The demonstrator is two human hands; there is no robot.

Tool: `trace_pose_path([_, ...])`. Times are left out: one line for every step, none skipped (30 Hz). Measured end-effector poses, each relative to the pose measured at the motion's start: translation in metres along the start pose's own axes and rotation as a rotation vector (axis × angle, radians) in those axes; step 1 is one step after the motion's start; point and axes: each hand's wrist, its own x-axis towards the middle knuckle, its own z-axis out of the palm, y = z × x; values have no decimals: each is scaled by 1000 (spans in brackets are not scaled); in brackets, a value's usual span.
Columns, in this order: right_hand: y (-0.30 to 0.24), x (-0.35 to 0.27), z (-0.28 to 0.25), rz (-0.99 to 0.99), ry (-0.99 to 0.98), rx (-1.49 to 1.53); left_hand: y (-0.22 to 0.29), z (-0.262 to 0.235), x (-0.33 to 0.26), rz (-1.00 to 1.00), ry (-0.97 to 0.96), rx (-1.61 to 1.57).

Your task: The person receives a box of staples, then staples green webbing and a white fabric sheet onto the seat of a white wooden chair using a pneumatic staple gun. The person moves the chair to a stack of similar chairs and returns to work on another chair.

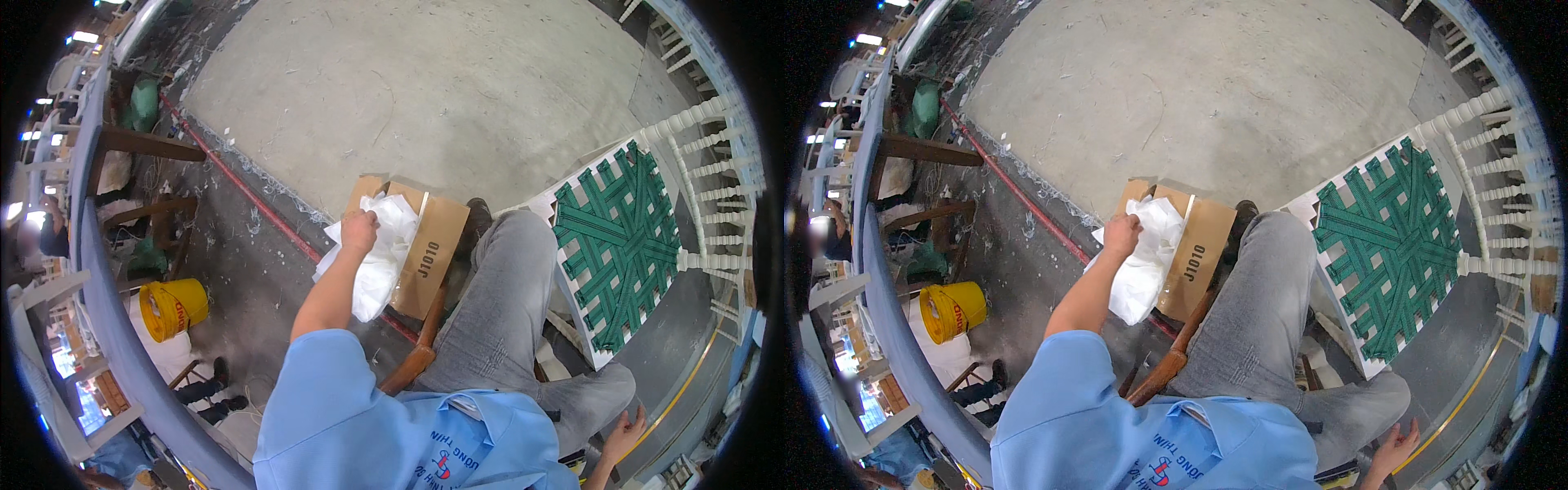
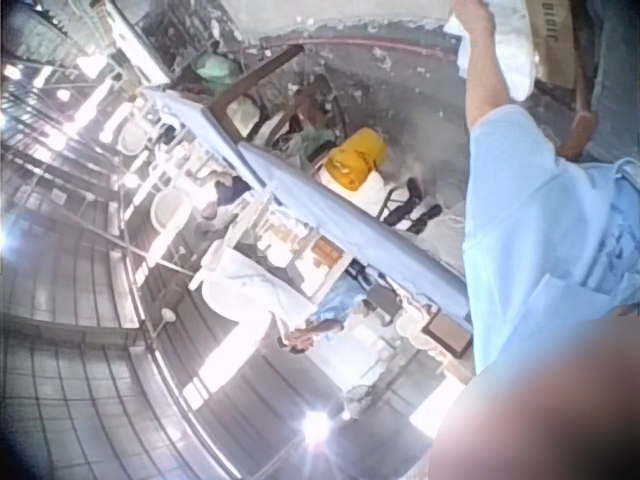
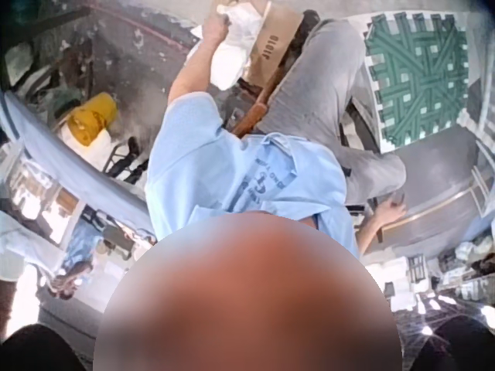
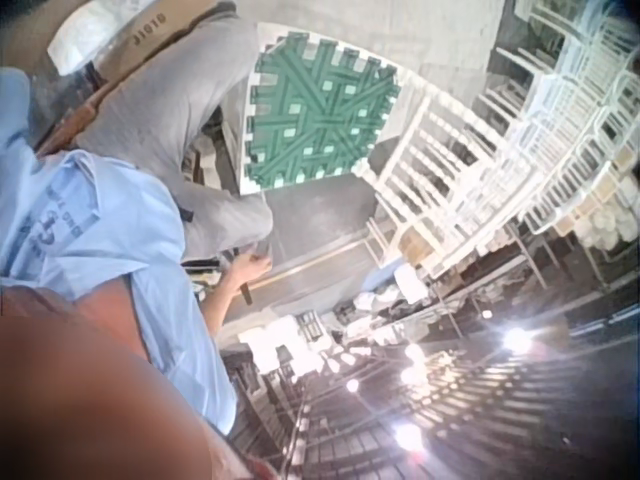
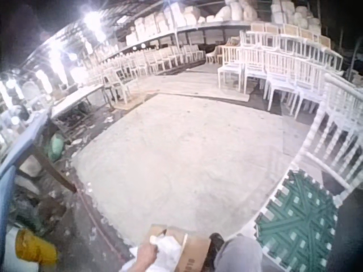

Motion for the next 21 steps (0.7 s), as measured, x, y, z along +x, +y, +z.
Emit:
trace_pose_path([1,0,-1,-10,-1,0,-5,-6,1,-22,-19,-46])
trace_pose_path([3,-2,3,4,-18,38,-8,-21,2,-39,-32,-76])
trace_pose_path([2,-2,5,7,-28,56,-14,-26,-5,15,85,-82])
trace_pose_path([2,0,7,8,-40,74,-19,-30,-12,-2,100,-100])
trace_pose_path([2,3,9,-10,-52,100,-23,-39,-18,-16,118,-114])
trace_pose_path([1,6,14,-24,-62,134,-24,-52,-23,-25,143,-122])
trace_pose_path([1,10,18,-39,-73,167,-25,-64,-30,-42,97,-136])
trace_pose_path([-6,16,23,-80,-58,181,-29,-72,-42,-98,87,-207])
trace_pose_path([-16,22,28,-116,-40,194,-30,-78,-53,-148,77,-279])
trace_pose_path([-25,29,31,-149,-18,205,-29,-82,-64,-193,66,-355])
trace_pose_path([-35,35,35,-169,-44,271,-29,-83,-75,-190,19,-442])
trace_pose_path([-45,41,39,-190,-72,339,-29,-82,-88,-188,-29,-526])
trace_pose_path([-58,50,43,-213,-97,407,-29,-82,-99,-184,-75,-611])
trace_pose_path([-76,55,52,-237,-101,559,-26,-80,-107,-273,-106,-849])
trace_pose_path([-98,61,62,-261,-102,710,-21,-76,-112,-359,-141,-1088])
trace_pose_path([-133,63,67,-309,-126,816,-17,-72,-120,-452,-175,-1322])
trace_pose_path([-186,57,65,-362,-169,919,-19,-68,-133,-486,-180,-1359])
trace_pose_path([-240,44,57,-458,-252,967,-22,-64,-145,-522,-183,-1396])
trace_pose_path([-287,30,51,-587,-334,1005,-20,-62,-149,-534,-198,-1447])
trace_pose_path([-338,11,43,-765,-356,992,-19,-57,-155,-560,-167,-1481])
trace_pose_path([-383,-10,35,-898,-482,908,-18,-52,-162,-594,-131,-1516])
